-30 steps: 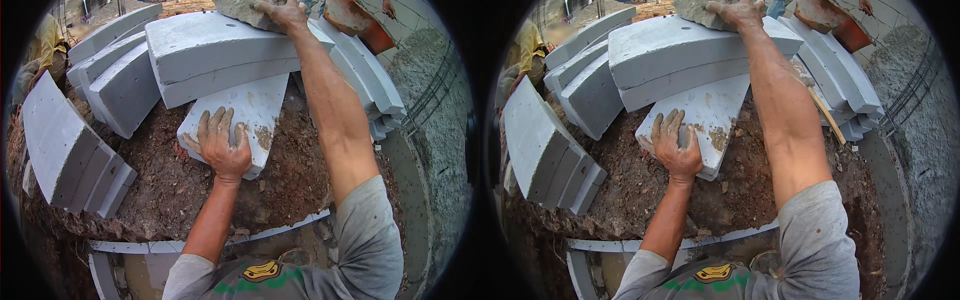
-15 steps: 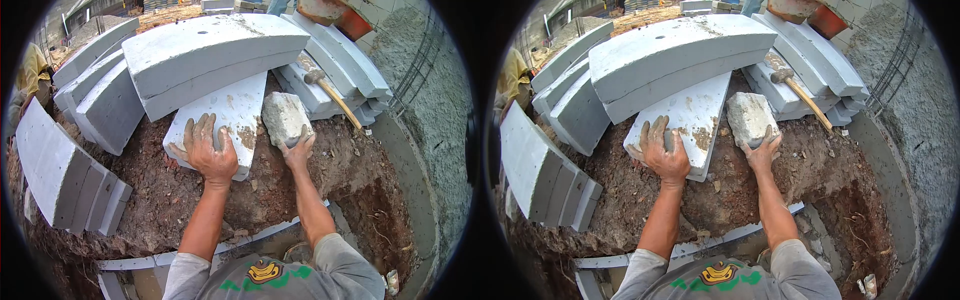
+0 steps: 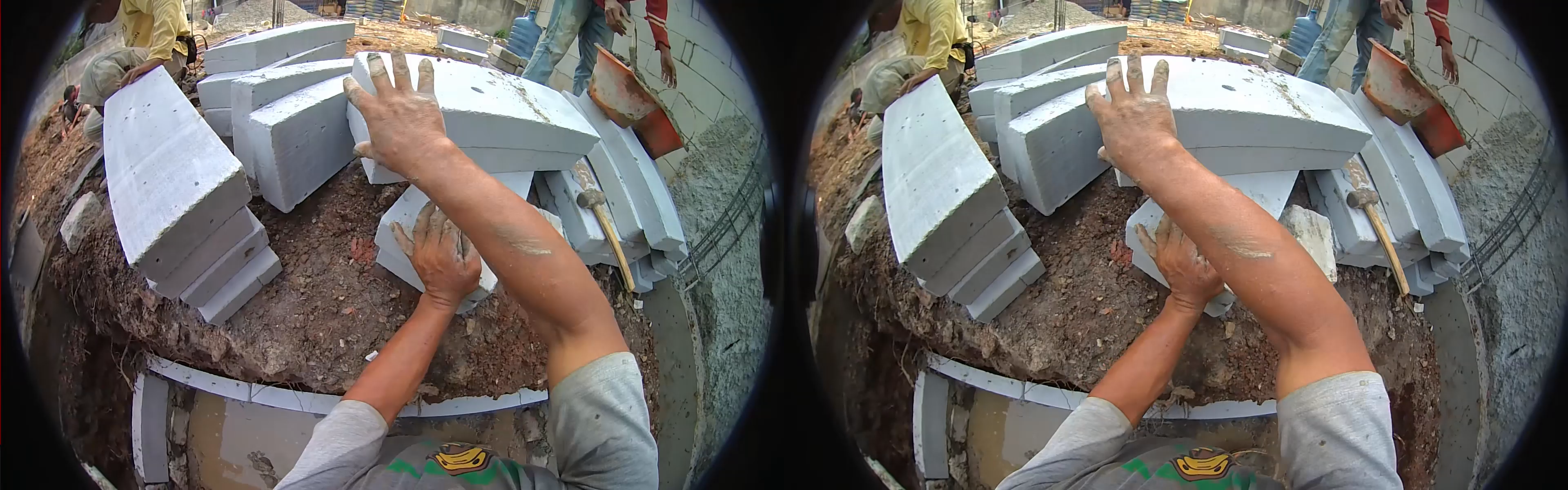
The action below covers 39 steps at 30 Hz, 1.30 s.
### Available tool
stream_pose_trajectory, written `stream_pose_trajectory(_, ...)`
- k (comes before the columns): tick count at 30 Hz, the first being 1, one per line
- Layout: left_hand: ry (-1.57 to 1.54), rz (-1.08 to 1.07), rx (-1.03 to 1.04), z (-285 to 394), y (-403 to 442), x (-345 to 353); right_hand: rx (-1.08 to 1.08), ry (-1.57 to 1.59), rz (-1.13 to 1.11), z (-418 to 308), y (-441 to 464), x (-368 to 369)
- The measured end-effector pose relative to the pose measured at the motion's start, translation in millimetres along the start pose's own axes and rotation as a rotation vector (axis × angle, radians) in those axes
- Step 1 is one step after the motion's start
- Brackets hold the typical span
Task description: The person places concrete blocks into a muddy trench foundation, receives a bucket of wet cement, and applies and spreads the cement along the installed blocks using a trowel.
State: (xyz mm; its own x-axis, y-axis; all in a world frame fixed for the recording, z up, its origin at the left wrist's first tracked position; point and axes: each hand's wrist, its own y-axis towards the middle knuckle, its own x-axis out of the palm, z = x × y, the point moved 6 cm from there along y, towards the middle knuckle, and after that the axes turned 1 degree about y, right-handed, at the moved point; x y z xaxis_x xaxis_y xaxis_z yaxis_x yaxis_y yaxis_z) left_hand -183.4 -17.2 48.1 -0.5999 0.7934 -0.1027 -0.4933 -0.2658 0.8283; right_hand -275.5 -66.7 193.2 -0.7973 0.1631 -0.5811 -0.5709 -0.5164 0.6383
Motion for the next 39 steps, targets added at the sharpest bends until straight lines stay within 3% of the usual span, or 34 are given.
stream_pose_trajectory(1, 0.009, 0.010, -0.014, -1.2, 1.2, 0.1, -0.026, -0.142, -0.145, -3.6, 13.5, 14.2)
stream_pose_trajectory(4, 0.029, -0.009, -0.052, -3.0, -0.1, 1.7, 0.056, 0.046, -0.524, 5.1, 16.4, 11.0)
stream_pose_trajectory(7, 0.031, -0.022, -0.098, -1.6, 1.3, 1.3, 0.088, 0.103, -0.363, 7.2, -8.3, -4.5)
stream_pose_trajectory(10, 0.028, -0.016, -0.150, -8.7, -3.5, 0.8, -0.029, 0.035, -0.193, 15.3, -48.6, -32.4)
stream_pose_trajectory(13, -0.090, 0.129, -0.204, -15.2, -12.6, 3.5, 0.029, 0.043, -0.001, 31.5, -97.9, -58.0)
stream_pose_trajectory(16, -0.147, 0.126, -0.213, -13.1, -13.4, 1.3, 0.496, 0.447, 0.195, 68.7, -154.7, -69.9)
stream_pose_trajectory(17, -0.162, 0.138, -0.212, -13.2, -12.2, 1.9, 0.805, 0.812, 0.206, 89.3, -174.2, -57.9)
stream_pose_trajectory(19, -0.047, 0.128, -0.161, -9.3, -11.1, -1.9, 1.176, 1.798, 0.302, 103.5, -197.0, -22.7)
stream_pose_trajectory(22, -0.076, 0.167, -0.131, -11.0, -11.0, 1.5, 1.284, 2.021, 0.196, 107.0, -182.2, 10.6)
stream_pose_trajectory(23, -0.071, 0.163, -0.122, -11.0, -11.8, 0.9, 1.416, 2.070, 0.274, 112.1, -182.1, 17.4)
stream_pose_trajectory(24, -0.068, 0.167, -0.115, -10.4, -11.3, 0.0, 1.292, 2.124, 0.323, 115.5, -174.1, 17.6)
stream_pose_trajectory(27, -0.080, 0.163, -0.120, -7.2, -16.0, -2.0, 1.418, 2.032, 0.301, 110.6, -179.1, 6.4)
stream_pose_trajectory(32, -0.001, 0.117, -0.158, -24.3, -15.7, 15.4, 1.300, 1.927, 0.234, 124.5, -232.1, -45.8)
stream_pose_trajectory(33, 0.039, 0.079, -0.165, -30.8, -22.4, 15.8, 1.427, 1.838, 0.194, 136.2, -258.7, -51.0)
stream_pose_trajectory(34, -0.140, 0.013, -0.138, -21.9, -15.6, -6.0, 1.385, 1.809, 0.207, 144.8, -275.4, -67.8)
stream_pose_trajectory(37, -0.875, -0.082, -0.485, 1.7, -58.7, -62.3, 1.238, 1.904, 0.227, 168.0, -323.3, -104.6)
stream_pose_trajectory(38, -1.017, -0.266, -0.616, 15.6, -63.1, -59.4, 1.355, 1.748, 0.214, 166.5, -331.7, -136.0)
stream_pose_trajectory(39, -1.152, -0.450, -0.759, 30.4, -73.0, -57.7, 1.255, 1.718, 0.206, 164.0, -331.5, -161.3)
